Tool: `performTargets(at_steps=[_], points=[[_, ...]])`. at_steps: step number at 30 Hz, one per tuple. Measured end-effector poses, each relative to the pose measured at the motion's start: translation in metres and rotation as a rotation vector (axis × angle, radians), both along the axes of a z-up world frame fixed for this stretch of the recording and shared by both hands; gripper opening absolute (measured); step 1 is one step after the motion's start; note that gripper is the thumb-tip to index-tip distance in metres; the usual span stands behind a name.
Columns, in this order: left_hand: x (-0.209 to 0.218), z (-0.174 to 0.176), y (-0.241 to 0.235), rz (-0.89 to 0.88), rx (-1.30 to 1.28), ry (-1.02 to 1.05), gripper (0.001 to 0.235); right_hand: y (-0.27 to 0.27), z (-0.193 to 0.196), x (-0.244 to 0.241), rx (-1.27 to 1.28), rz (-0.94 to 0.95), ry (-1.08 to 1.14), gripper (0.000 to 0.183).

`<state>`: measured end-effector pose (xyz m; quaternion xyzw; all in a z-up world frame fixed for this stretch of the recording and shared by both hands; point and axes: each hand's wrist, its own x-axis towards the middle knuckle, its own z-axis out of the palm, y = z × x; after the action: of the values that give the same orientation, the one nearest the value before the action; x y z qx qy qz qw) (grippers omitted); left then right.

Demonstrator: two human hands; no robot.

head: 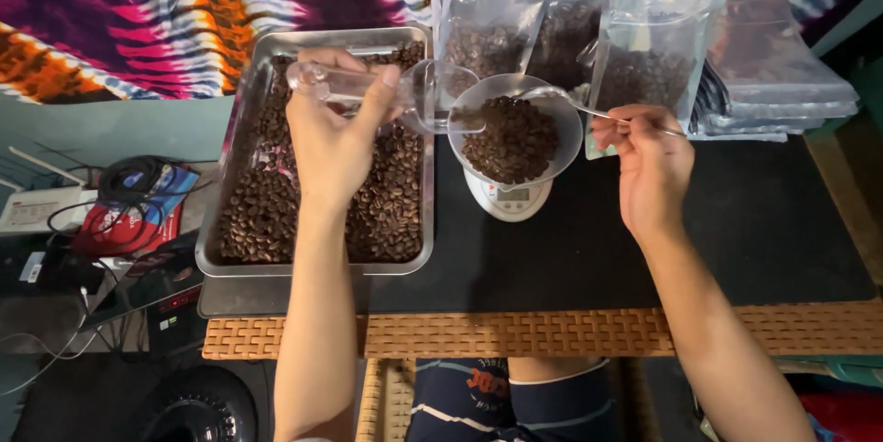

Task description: Weighing and bagging roasted coffee beans using a scoop and a digital scale.

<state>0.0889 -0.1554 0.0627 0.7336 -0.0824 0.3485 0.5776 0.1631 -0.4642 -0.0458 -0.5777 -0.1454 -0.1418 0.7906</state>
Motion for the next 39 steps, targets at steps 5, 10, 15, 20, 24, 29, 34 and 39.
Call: performTargets(at_steps=[5, 10, 15, 20, 24, 29, 34, 39], points=[[-0.002, 0.017, 0.002, -0.084, 0.144, -0.001, 0.029, 0.000, 0.012, -0.007, 0.025, -0.015, 0.059, 0.022], [-0.012, 0.038, -0.005, -0.180, 0.370, -0.015, 0.026, -0.002, 0.015, -0.007, 0.062, -0.009, 0.063, 0.035], [-0.014, 0.041, -0.005, 0.010, 0.416, -0.172, 0.030, -0.006, 0.018, -0.007, 0.118, -0.045, 0.056, 0.032], [-0.021, 0.030, -0.005, 0.121, 0.076, -0.122, 0.031, -0.016, 0.014, -0.007, 0.192, -0.027, 0.059, 0.034], [-0.028, 0.015, 0.007, 0.101, -0.178, -0.160, 0.031, -0.035, 0.010, -0.024, 0.184, -0.004, 0.006, 0.029], [-0.040, 0.005, 0.023, 0.073, -0.264, -0.188, 0.026, -0.075, 0.003, -0.070, 0.048, -0.123, 0.072, 0.042], [-0.047, 0.005, 0.017, -0.056, -0.409, -0.148, 0.027, -0.096, -0.017, -0.084, -0.008, -0.098, 0.091, 0.044], [-0.059, 0.006, 0.005, -0.123, -0.510, -0.125, 0.021, -0.085, 0.000, -0.101, -0.631, 0.141, 0.267, 0.057]])
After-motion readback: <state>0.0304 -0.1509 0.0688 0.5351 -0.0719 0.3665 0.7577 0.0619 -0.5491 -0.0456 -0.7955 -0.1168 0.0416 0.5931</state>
